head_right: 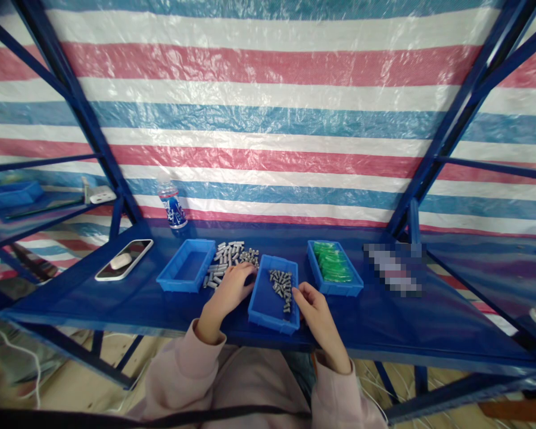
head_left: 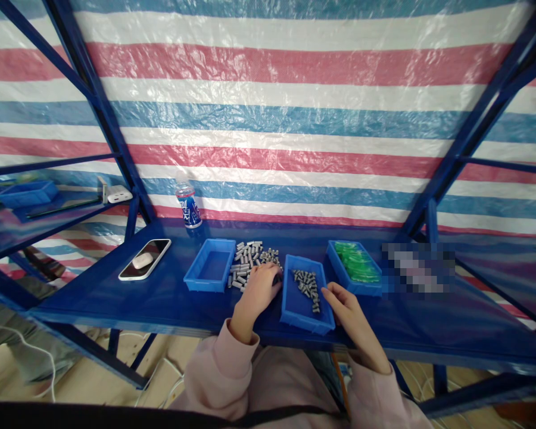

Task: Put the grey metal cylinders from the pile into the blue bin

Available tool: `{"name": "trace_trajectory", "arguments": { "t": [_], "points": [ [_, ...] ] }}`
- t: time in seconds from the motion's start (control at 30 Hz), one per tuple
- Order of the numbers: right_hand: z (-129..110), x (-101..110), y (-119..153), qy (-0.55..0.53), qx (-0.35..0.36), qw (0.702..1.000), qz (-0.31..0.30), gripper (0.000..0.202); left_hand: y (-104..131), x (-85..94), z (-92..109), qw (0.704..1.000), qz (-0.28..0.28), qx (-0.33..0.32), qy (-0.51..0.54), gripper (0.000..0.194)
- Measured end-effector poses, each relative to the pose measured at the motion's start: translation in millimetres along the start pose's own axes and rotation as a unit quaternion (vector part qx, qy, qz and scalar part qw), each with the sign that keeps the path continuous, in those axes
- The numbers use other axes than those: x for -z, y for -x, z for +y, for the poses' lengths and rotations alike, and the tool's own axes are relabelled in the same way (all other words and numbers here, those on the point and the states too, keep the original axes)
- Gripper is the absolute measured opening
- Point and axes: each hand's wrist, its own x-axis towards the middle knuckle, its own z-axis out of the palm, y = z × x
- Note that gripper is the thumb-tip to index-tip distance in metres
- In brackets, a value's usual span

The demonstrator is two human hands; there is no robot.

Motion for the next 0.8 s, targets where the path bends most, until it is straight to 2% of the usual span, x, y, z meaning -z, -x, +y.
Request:
{"name": "trace_trajectory", "arguments": {
  "t": [0.3,0.6,0.8],
  "points": [
    [2.4,0.3,0.3,-0.014,0.001,1.0,0.007,0.042,-0.5,1.3,0.4,1.0,0.016,0.003,0.008,0.007],
    [8.0,4.8,1.9,-0.055,0.007,0.997,0.045,0.044,-0.8,-0.1,0.2,1.0,0.017,0.018,0.001,0.011],
    [9.6,5.8,5.7,-0.058,0.045,0.996,0.052,0.039,-1.5,0.0,0.5,0.999,0.019,0.023,0.015,0.015]
  ]
}}
